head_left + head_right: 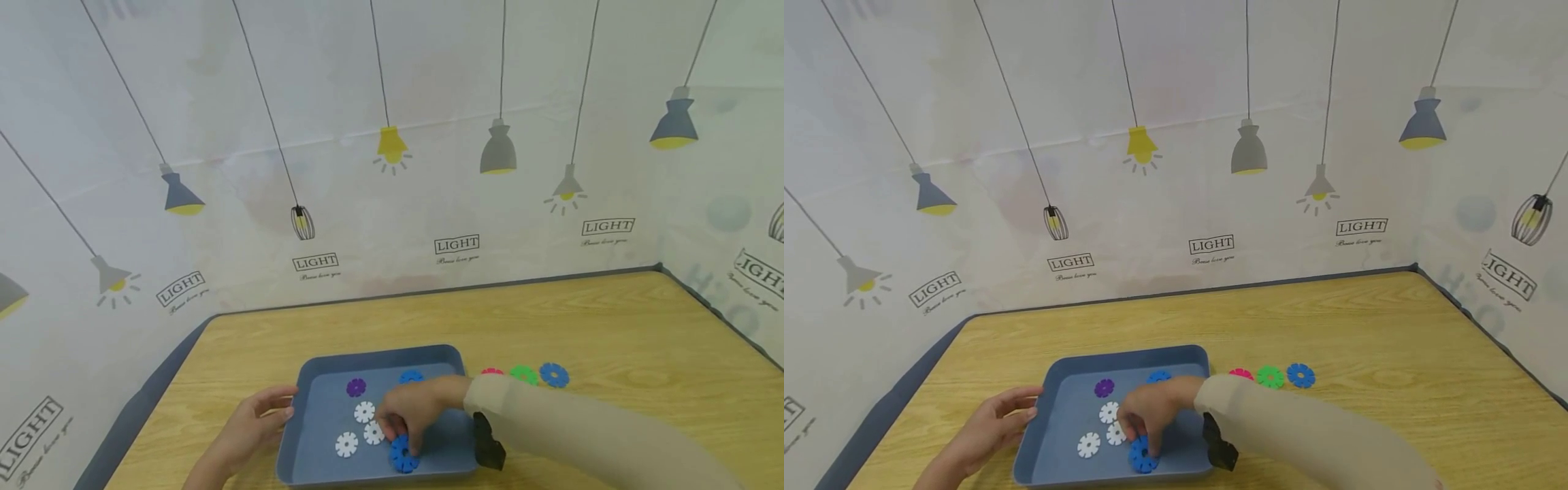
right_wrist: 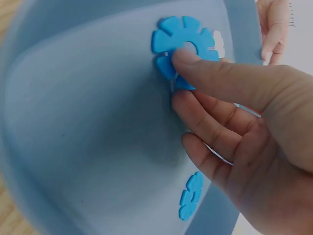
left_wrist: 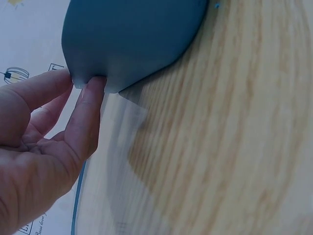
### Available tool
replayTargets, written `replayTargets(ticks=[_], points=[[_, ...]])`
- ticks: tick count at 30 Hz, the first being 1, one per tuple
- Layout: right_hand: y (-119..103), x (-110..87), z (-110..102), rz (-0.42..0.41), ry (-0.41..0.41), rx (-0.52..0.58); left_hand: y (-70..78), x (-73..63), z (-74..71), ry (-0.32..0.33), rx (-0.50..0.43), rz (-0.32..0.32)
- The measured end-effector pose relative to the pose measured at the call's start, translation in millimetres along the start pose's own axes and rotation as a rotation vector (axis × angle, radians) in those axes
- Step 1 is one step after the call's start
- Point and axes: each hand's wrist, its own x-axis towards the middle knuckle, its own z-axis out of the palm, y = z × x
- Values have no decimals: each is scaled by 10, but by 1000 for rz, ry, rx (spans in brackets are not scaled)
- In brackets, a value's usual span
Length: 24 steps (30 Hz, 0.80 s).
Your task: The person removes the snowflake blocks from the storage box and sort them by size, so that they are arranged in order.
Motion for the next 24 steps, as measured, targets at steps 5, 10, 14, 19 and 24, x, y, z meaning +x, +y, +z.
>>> replayTargets(ticks=[5,10,14,19,24], points=[[-227,-191,-122,-47,38,72,-1,-1,5,13,19,-3],[-261,-375,-183,-79,159,89,-11,5,3,10,18,4],[-180,-544,-249,-57,267,120,-20,6,-6,3,17,12],[-39,-831,-345,-20,381,210,-24,9,-11,-1,19,18],[148,-1176,-393,22,482,234,-38,14,-12,2,14,22]])
